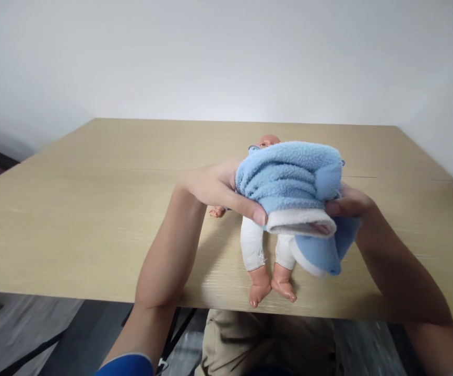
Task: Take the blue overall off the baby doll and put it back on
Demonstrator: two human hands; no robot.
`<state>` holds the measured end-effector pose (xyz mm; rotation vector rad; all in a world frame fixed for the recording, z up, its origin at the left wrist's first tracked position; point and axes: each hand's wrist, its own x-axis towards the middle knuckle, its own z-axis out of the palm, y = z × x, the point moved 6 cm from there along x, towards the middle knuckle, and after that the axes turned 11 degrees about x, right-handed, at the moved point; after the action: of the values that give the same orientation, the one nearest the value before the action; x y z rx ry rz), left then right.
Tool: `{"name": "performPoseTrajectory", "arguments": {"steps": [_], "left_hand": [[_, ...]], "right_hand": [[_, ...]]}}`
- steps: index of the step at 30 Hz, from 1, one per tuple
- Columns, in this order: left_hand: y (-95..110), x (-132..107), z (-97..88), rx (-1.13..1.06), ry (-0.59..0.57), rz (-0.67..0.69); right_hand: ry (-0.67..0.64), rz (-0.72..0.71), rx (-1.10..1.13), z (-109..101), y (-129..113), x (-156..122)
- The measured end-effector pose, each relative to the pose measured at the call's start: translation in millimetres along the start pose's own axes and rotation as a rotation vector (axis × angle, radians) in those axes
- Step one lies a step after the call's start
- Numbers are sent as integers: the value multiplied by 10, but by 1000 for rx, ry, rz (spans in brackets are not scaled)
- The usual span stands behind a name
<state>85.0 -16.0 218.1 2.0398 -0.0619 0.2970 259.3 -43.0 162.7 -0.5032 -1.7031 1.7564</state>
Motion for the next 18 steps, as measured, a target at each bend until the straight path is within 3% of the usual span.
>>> {"name": "performPoseTrajectory", "arguments": {"steps": [2, 5, 7, 10, 13, 18], "left_hand": [[3, -25, 10, 10, 42, -13], [4, -95, 108, 30, 114, -138], [21, -176, 214, 28, 205, -212], [36, -331, 428, 69, 398, -331], [57, -429, 757, 101, 514, -411], [-25, -539, 1315, -35, 838, -485]], "right_hand": [[-63, -46, 75, 75, -48, 59], [-193, -72, 103, 239, -141, 115], [-179, -71, 51, 309, -193, 84], [15, -72, -53, 325, -205, -83], [237, -26, -154, 353, -106, -314], [435, -43, -408, 635, -25, -534]]}}
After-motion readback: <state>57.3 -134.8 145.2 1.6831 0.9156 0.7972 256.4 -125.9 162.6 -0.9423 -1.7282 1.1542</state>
